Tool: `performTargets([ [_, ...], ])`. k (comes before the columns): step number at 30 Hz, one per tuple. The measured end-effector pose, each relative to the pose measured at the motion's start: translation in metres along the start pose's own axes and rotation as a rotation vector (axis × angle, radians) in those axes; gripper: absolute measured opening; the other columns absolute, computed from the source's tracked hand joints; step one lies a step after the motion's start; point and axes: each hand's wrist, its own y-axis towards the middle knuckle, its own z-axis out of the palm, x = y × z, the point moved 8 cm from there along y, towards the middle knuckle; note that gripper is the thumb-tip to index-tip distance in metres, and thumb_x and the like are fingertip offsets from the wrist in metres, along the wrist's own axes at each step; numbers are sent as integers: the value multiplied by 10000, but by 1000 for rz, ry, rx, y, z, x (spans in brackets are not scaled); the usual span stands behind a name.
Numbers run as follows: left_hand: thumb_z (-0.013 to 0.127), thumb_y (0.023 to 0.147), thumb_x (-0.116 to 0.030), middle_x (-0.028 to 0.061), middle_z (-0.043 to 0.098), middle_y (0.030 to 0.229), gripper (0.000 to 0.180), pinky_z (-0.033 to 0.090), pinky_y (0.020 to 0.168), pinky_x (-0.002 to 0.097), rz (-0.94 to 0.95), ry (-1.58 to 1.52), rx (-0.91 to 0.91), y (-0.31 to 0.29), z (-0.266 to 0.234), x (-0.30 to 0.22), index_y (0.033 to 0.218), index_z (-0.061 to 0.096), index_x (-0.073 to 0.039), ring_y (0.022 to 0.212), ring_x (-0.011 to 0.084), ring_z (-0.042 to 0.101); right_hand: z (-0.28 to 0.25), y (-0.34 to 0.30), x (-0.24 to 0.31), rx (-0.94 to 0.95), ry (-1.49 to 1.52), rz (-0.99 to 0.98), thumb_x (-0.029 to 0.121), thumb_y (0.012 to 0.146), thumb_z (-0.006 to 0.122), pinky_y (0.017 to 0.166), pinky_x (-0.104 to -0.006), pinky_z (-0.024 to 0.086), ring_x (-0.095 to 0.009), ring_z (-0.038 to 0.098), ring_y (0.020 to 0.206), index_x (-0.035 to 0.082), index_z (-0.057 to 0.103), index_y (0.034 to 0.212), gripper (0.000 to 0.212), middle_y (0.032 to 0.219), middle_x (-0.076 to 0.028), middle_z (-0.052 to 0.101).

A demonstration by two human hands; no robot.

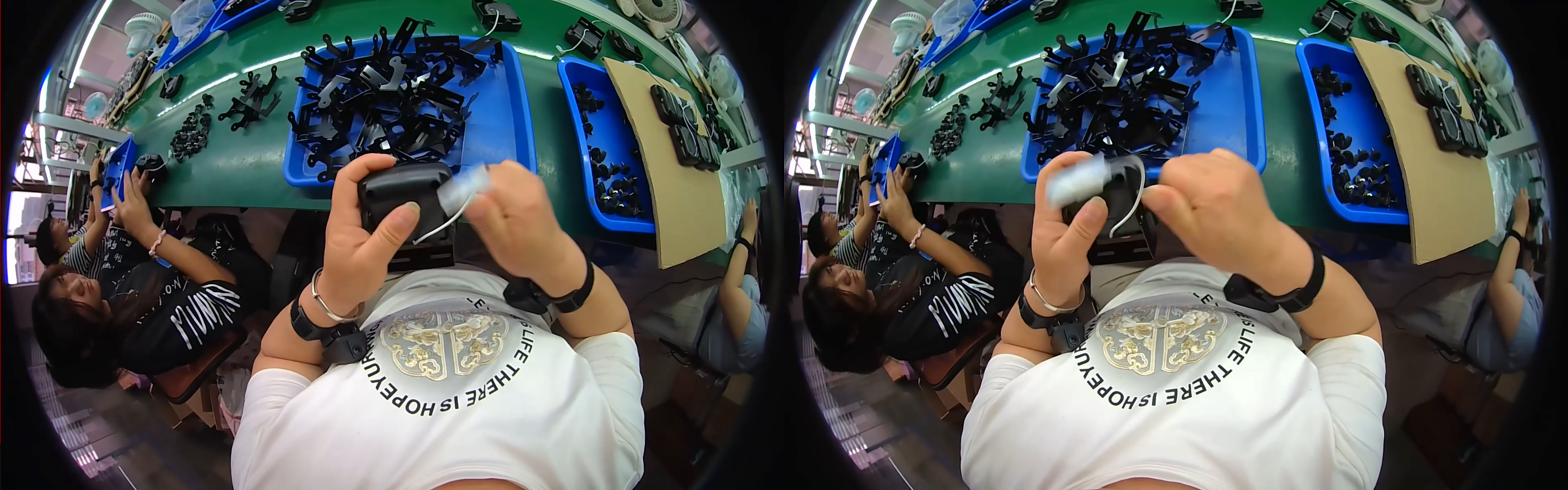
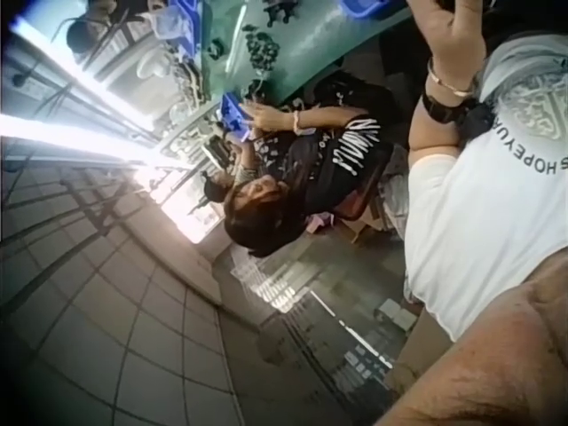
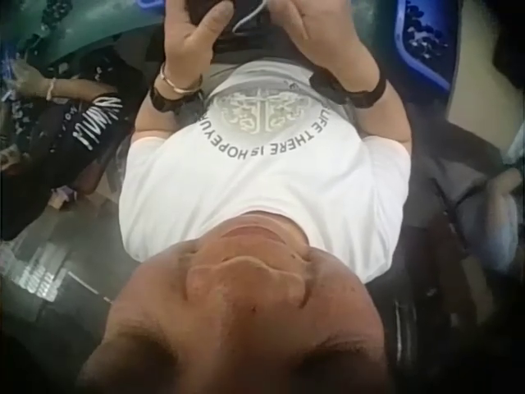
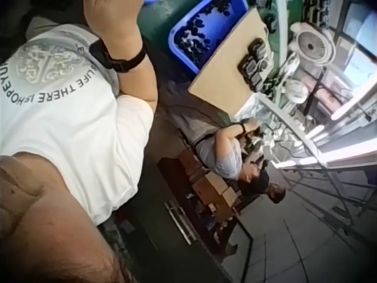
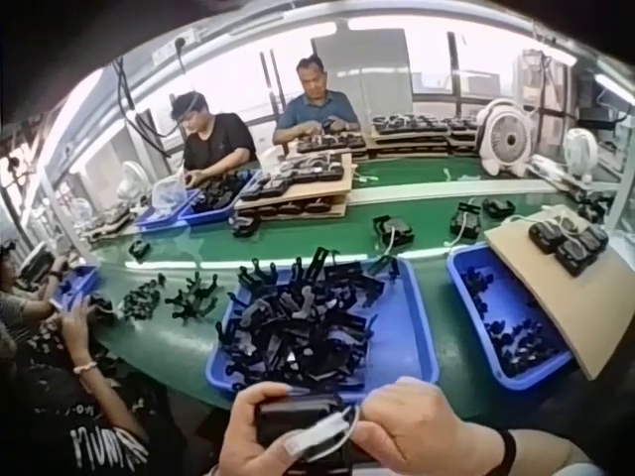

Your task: Assembling small electronic components by inserting a wire connector into a plastic housing.

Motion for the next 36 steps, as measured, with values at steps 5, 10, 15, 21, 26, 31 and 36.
performTargets([
  [5,596,869,-99,84,553,1063,434,471,811,255,78,220,21,-2,-3,-5,1231,362,-43,919,122,552,-9,0,11,-298,-99,-154,235,929,472,617,-349,383,-259,489,639,24,520,823,241,726,-88,517],
  [10,617,856,-111,83,556,1056,456,465,799,245,-25,48,-9,1,-4,5,1234,371,-48,907,116,549,-6,-7,-21,-89,217,252,237,927,479,629,-341,399,-255,497,641,16,528,817,252,716,-89,521],
  [15,625,853,-120,78,563,1038,462,467,783,236,-12,165,7,3,-4,6,1235,375,-52,889,112,550,4,-6,-10,-134,-7,25,263,923,493,624,-338,397,-260,501,651,10,530,839,269,731,-93,526],
  [21,627,852,-123,73,566,1029,455,470,774,232,-68,67,-18,4,-3,5,1229,382,-51,879,106,550,8,-11,-24,55,-6,147,262,909,518,603,-352,382,-264,494,687,19,516,932,245,830,-109,534],
  [26,624,855,-115,74,567,1035,447,469,781,232,21,182,-2,3,-3,0,1227,385,-51,893,104,549,3,-9,-6,-165,45,-44,221,842,604,539,-360,359,-285,518,703,47,496,936,226,828,-125,535],
  [31,624,853,-104,72,567,1038,448,464,786,230,-4,128,2,4,-3,4,1228,384,-46,905,103,545,-1,-12,-18,-111,123,89,241,899,534,610,-338,384,-265,492,704,23,493,999,244,865,-112,528],
  [36,630,847,-101,71,567,1040,455,461,787,228,-57,87,3,3,-4,6,1228,387,-47,902,102,542,-3,-7,-6,-156,58,-25,229,895,538,635,-324,403,-262,509,725,22,502,978,226,855,-117,534],
])
